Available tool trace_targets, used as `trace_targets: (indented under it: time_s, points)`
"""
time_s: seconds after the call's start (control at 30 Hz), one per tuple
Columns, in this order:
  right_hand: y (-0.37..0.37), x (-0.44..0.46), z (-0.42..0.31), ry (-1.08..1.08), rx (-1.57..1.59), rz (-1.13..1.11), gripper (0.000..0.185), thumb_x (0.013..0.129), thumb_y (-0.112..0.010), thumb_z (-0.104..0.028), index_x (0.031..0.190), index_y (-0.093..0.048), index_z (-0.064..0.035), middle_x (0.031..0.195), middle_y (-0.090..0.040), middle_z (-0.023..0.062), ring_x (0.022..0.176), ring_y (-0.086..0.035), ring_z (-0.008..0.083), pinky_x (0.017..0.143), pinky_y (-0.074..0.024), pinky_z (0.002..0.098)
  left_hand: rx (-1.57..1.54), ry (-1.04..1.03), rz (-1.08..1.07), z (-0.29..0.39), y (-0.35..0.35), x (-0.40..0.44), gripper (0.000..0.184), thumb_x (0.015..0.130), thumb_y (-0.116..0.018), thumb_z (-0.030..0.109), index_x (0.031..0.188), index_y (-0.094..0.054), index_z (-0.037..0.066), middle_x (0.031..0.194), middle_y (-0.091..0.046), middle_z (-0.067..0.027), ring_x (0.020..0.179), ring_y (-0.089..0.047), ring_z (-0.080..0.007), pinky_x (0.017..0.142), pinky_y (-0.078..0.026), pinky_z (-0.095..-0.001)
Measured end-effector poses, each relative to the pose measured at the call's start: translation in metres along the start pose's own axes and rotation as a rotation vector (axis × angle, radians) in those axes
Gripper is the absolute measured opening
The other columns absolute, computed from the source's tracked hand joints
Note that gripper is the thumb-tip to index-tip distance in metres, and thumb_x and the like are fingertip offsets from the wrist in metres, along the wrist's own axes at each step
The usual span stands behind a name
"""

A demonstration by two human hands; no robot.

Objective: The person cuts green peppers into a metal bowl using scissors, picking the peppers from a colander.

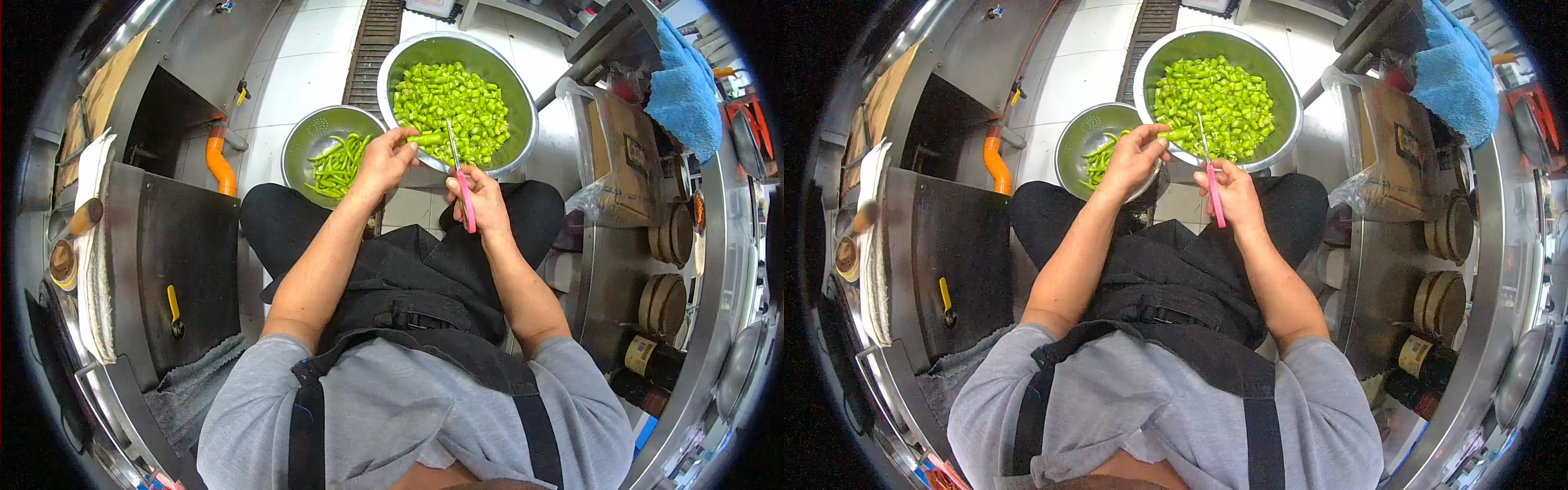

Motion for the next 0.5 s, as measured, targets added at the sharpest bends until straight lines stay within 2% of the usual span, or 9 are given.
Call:
trace_targets:
  time_s: [0.07,0.1,0.2,0.3,0.37,0.43,0.47,0.5]
  points:
    - [0.003,0.001,0.010,-0.024,0.008,0.011,0.046,0.081,-0.073,-0.021,0.114,-0.054,0.0041,0.074,-0.063,0.0071,0.051,-0.056,0.0111,0.044,-0.0432,0.0239,0.005,0.042,0.024,0.002,0.002,-0.001,0.031,0.092,-0.057,0.010,0.121,-0.054,-0.001,0.083,-0.065,-0.0058,0.066,-0.058,-0.0082,0.054,-0.043,-0.0230]
    - [0.003,0.000,0.012,-0.023,0.009,0.013,0.046,0.081,-0.073,-0.021,0.114,-0.054,0.0041,0.074,-0.063,0.0071,0.051,-0.056,0.0111,0.044,-0.0432,0.0239,-0.073,0.047,0.032,0.003,0.000,0.000,0.030,0.092,-0.056,0.010,0.119,-0.053,-0.002,0.085,-0.065,-0.0065,0.068,-0.059,-0.0085,0.054,-0.043,-0.0227]
    - [-0.007,-0.006,0.011,-0.003,-0.012,-0.070,0.048,0.081,-0.073,-0.020,0.118,-0.053,0.0024,0.086,-0.065,0.0094,0.069,-0.063,0.0148,0.058,-0.0490,0.0261,-0.159,0.054,-0.009,0.011,-0.010,-0.004,0.027,0.092,-0.055,0.010,0.117,-0.051,-0.002,0.088,-0.065,-0.0078,0.072,-0.062,-0.0101,0.055,-0.044,-0.0229]
    - [-0.011,0.001,0.006,0.061,0.042,-0.073,0.048,0.081,-0.073,-0.020,0.118,-0.054,0.0028,0.087,-0.065,0.0093,0.069,-0.063,0.0141,0.059,-0.0488,0.0252,-0.147,0.014,-0.107,0.008,-0.022,-0.003,0.025,0.092,-0.056,0.009,0.114,-0.048,-0.002,0.089,-0.065,-0.0088,0.074,-0.063,-0.0123,0.058,-0.045,-0.0238]
    - [-0.009,0.003,-0.001,0.065,0.048,-0.042,0.049,0.081,-0.073,-0.020,0.119,-0.053,0.0039,0.081,-0.064,0.0088,0.063,-0.061,0.0133,0.054,-0.0468,0.0241,-0.125,-0.029,-0.155,0.002,-0.026,0.000,0.025,0.092,-0.056,0.009,0.112,-0.047,-0.002,0.089,-0.064,-0.0092,0.075,-0.064,-0.0133,0.060,-0.046,-0.0242]
    - [-0.008,0.003,-0.006,0.021,0.010,-0.036,0.047,0.082,-0.073,-0.020,0.116,-0.054,0.0046,0.072,-0.062,0.0072,0.051,-0.056,0.0113,0.045,-0.0420,0.0232,-0.185,-0.016,-0.130,0.003,-0.024,0.003,0.026,0.090,-0.058,0.007,0.112,-0.047,-0.002,0.089,-0.064,-0.0100,0.076,-0.064,-0.0146,0.064,-0.048,-0.0256]
    - [-0.009,0.000,-0.009,0.005,0.054,-0.029,0.044,0.082,-0.073,-0.021,0.113,-0.054,0.0044,0.065,-0.059,0.0055,0.042,-0.050,0.0100,0.038,-0.0365,0.0238,-0.184,-0.016,-0.127,0.003,-0.023,0.004,0.026,0.090,-0.058,0.007,0.112,-0.047,-0.002,0.089,-0.064,-0.0100,0.076,-0.064,-0.0146,0.064,-0.048,-0.0256]
    - [-0.009,-0.001,-0.010,0.006,0.053,-0.030,0.044,0.082,-0.073,-0.021,0.113,-0.054,0.0044,0.065,-0.059,0.0055,0.042,-0.050,0.0100,0.038,-0.0365,0.0238,-0.159,0.010,-0.099,0.006,-0.020,0.005,0.025,0.090,-0.058,0.007,0.111,-0.048,-0.003,0.088,-0.063,-0.0096,0.076,-0.063,-0.0146,0.064,-0.048,-0.0257]
Point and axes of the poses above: each hand's wrist, its own x-axis towards the middle knuckle, its own y-axis out of the back of the hand, z = x × y, the point moved 7 cm from there along x, towards the middle knuckle
